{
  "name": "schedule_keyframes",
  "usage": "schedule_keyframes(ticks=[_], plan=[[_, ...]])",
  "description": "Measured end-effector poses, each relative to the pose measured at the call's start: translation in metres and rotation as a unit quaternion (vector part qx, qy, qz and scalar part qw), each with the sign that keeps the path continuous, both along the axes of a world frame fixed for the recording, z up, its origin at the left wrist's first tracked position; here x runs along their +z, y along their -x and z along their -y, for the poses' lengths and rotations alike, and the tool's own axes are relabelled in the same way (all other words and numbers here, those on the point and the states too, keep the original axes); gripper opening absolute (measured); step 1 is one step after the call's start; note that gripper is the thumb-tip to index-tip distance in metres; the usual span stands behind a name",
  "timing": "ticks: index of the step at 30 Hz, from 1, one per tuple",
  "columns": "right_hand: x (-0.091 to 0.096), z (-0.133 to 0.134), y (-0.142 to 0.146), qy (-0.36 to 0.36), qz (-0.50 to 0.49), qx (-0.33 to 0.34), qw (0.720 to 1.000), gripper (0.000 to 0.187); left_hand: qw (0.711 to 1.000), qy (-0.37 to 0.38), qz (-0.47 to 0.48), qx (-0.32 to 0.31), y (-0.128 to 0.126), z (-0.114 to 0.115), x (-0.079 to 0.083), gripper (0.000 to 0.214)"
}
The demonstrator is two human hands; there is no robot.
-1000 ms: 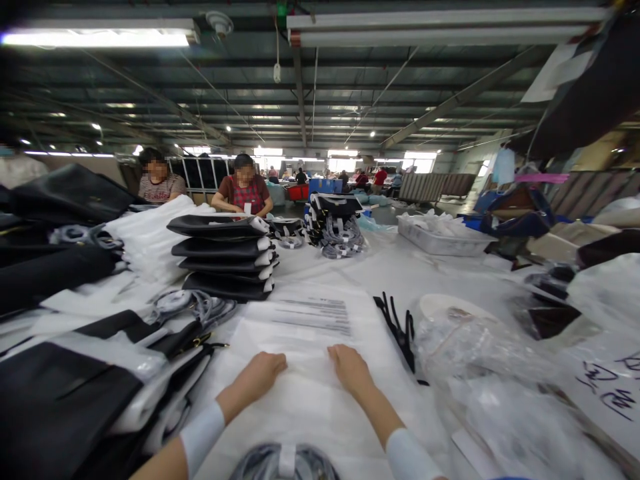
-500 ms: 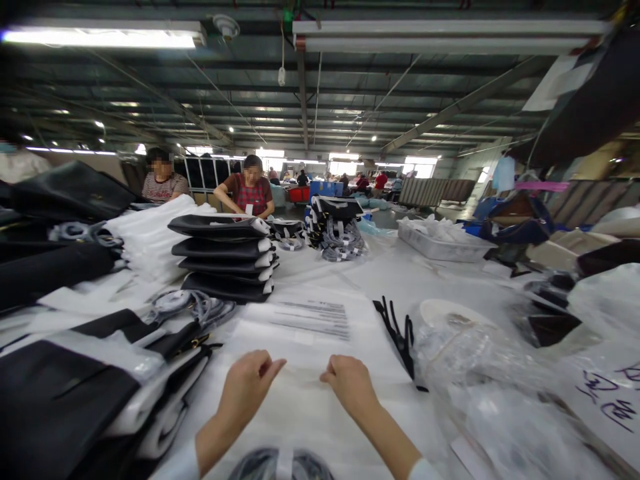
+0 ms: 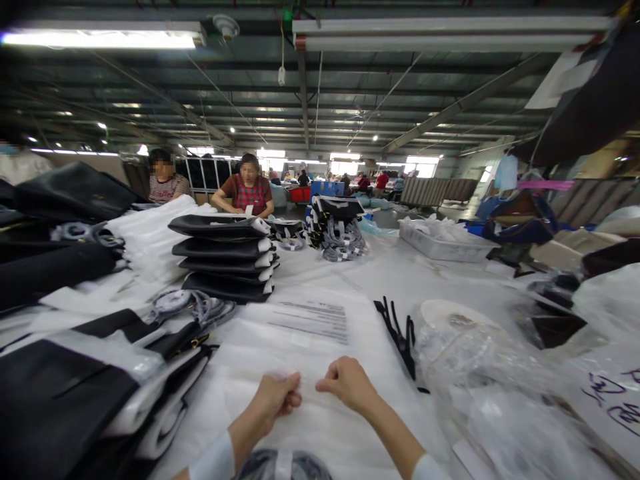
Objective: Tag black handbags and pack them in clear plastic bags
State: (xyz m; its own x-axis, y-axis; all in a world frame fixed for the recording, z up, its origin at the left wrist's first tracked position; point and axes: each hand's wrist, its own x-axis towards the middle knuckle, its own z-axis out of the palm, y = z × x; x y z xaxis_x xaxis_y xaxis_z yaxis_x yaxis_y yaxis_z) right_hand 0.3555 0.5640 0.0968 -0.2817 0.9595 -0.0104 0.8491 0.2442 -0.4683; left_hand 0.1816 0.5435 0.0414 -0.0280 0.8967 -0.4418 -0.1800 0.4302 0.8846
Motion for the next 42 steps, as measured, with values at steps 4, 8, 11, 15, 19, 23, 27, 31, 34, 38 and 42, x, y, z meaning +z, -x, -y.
schedule_keyframes(ticks=[4, 8, 11, 15, 19, 23, 27, 31, 34, 38, 42], plan=[[0.005, -0.004, -0.003, 0.009, -0.033, 0.025, 0.999, 0.027, 1.000, 0.003, 0.015, 0.014, 0.001, 0.003, -0.008, 0.034], [0.012, -0.013, -0.012, -0.043, -0.039, -0.016, 0.998, 0.025, 1.000, -0.004, 0.014, 0.003, 0.002, 0.004, -0.010, 0.031], [0.017, -0.017, -0.018, -0.068, -0.040, -0.040, 0.996, 0.025, 1.000, 0.011, 0.003, -0.020, 0.007, 0.009, -0.009, 0.040], [0.019, -0.013, -0.020, -0.090, -0.053, -0.008, 0.994, 0.023, 0.992, 0.032, -0.024, -0.116, 0.014, 0.023, -0.001, 0.061], [0.019, -0.001, -0.011, -0.117, -0.066, 0.024, 0.991, 0.024, 0.991, -0.024, -0.051, -0.124, -0.003, 0.020, 0.018, 0.065], [0.013, 0.012, -0.001, -0.133, -0.083, 0.044, 0.987, 0.030, 0.993, -0.061, -0.061, -0.075, -0.029, -0.002, 0.033, 0.051], [0.008, 0.009, -0.004, -0.174, -0.104, -0.017, 0.979, 0.034, 0.992, -0.051, -0.106, -0.050, -0.037, -0.010, 0.025, 0.033], [0.014, -0.012, -0.012, -0.251, -0.126, -0.190, 0.941, 0.045, 0.982, 0.007, -0.179, -0.062, -0.020, -0.001, 0.008, 0.032], [0.025, -0.020, -0.011, -0.275, -0.127, -0.215, 0.928, 0.048, 0.970, 0.028, -0.230, -0.076, 0.010, 0.006, 0.008, 0.020], [0.033, -0.006, 0.000, -0.264, -0.108, -0.122, 0.951, 0.042, 0.937, -0.068, -0.342, 0.031, 0.051, 0.020, 0.036, 0.039], [0.035, 0.010, 0.015, -0.270, -0.063, -0.039, 0.960, 0.038, 0.774, -0.319, -0.539, 0.087, 0.041, 0.030, 0.072, 0.075]])
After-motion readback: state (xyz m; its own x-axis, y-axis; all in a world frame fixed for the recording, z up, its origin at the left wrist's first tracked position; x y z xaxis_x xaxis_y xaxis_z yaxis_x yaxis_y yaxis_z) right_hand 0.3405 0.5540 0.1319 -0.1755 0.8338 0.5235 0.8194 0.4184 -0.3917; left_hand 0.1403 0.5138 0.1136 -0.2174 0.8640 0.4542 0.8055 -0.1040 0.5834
